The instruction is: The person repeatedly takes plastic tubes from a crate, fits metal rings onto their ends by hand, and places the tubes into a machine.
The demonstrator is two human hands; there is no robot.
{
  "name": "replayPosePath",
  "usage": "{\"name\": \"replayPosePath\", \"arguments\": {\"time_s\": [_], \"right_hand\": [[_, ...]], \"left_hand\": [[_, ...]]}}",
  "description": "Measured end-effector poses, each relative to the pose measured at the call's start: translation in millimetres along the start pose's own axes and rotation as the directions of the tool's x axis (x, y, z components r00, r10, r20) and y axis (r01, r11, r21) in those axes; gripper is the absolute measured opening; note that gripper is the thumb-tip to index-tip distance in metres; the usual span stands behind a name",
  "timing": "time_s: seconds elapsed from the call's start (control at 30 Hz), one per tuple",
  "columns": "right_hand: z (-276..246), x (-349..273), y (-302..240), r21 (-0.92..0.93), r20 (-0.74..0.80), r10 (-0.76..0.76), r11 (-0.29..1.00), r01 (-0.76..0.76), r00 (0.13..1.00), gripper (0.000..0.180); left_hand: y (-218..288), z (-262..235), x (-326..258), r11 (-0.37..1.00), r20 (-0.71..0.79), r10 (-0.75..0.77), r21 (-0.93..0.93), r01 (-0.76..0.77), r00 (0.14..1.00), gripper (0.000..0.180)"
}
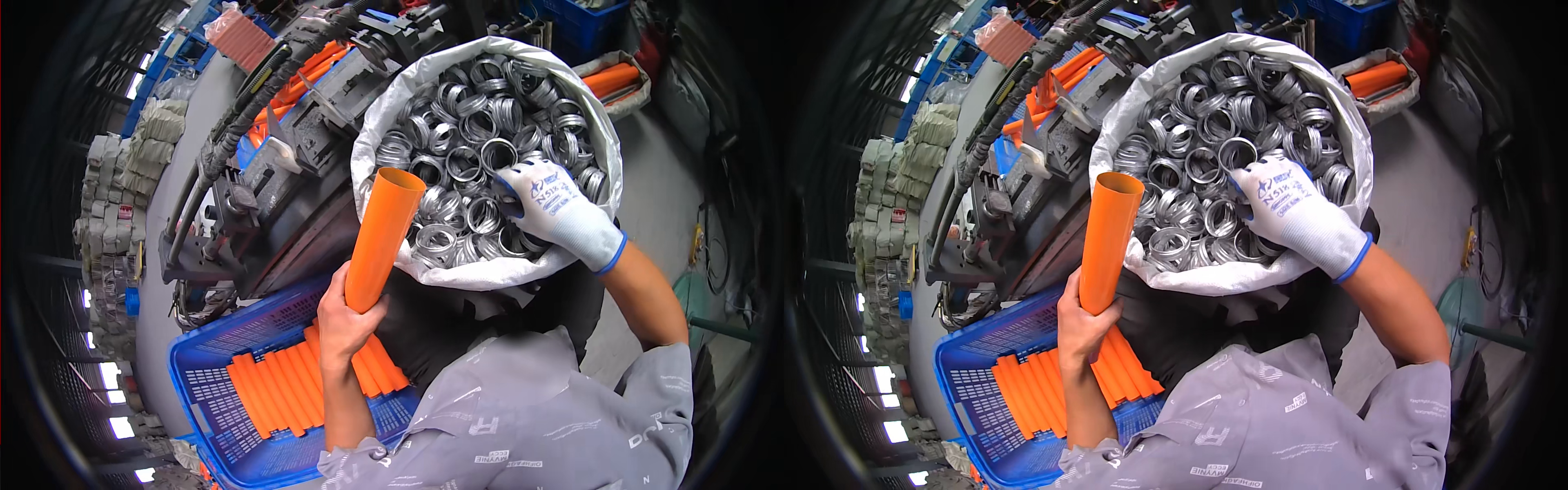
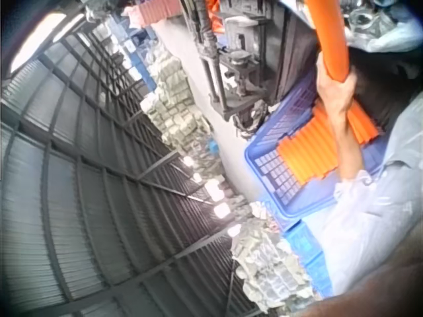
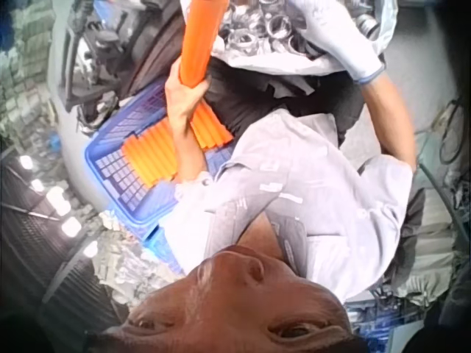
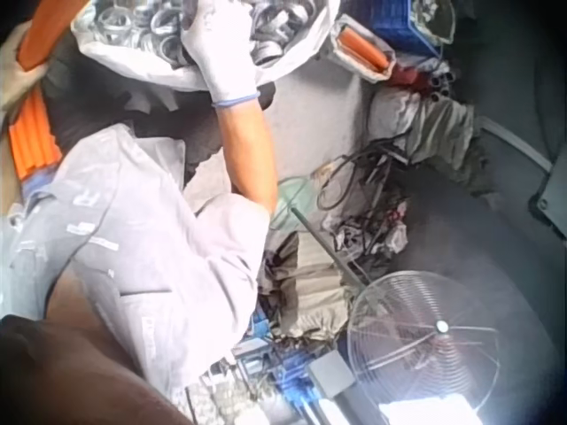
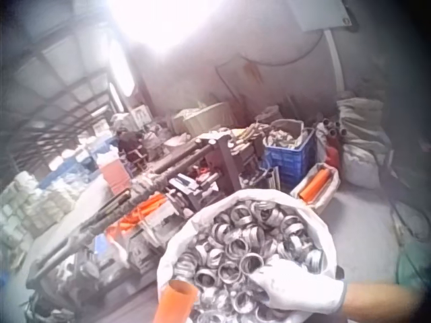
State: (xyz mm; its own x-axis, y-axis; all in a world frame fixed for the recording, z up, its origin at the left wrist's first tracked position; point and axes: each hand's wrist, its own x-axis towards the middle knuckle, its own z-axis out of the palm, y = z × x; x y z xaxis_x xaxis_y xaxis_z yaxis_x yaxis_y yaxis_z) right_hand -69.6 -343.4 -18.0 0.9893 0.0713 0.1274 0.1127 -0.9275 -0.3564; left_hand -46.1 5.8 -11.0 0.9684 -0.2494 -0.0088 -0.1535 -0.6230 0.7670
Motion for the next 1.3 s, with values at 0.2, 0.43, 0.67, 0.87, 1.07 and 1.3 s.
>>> {"name": "replayPosePath", "arguments": {"time_s": [0.2, 0.43, 0.67, 0.87, 1.07, 1.3], "right_hand": [[-18, -2, 3, 0.268, -0.033, 0.009, 0.963, 0.0, 0.999, 0.026], [14, -14, -1, 0.933, 0.122, 0.14, -0.353, -0.066, 0.983, 0.051], [5, -14, -20, 0.929, 0.066, 0.008, -0.365, -0.058, 0.998, 0.055], [-1, -12, -29, 0.999, -0.04, 0.138, 0.016, 0.038, 0.99, 0.06], [4, -8, -27, 0.998, -0.028, 0.005, 0.05, 0.028, 1.0, 0.077], [-6, -9, -36, 0.979, 0.037, 0.034, 0.197, -0.043, 0.999, 0.067]], "left_hand": [[9, -5, 1, 0.994, -0.01, 0.052, 0.093, -0.05, 0.999, 0.064], [29, -11, 9, 0.962, -0.034, 0.196, 0.2, -0.185, 0.98, 0.059], [50, -23, 9, 0.893, 0.05, 0.347, 0.286, -0.346, 0.936, 0.052], [56, -32, 4, 0.868, 0.103, 0.333, 0.355, -0.347, 0.937, 0.057], [50, -36, -1, 0.837, 0.097, 0.373, 0.393, -0.38, 0.923, 0.058], [40, -26, -2, 0.84, 0.077, 0.381, 0.388, -0.38, 0.921, 0.058]]}}
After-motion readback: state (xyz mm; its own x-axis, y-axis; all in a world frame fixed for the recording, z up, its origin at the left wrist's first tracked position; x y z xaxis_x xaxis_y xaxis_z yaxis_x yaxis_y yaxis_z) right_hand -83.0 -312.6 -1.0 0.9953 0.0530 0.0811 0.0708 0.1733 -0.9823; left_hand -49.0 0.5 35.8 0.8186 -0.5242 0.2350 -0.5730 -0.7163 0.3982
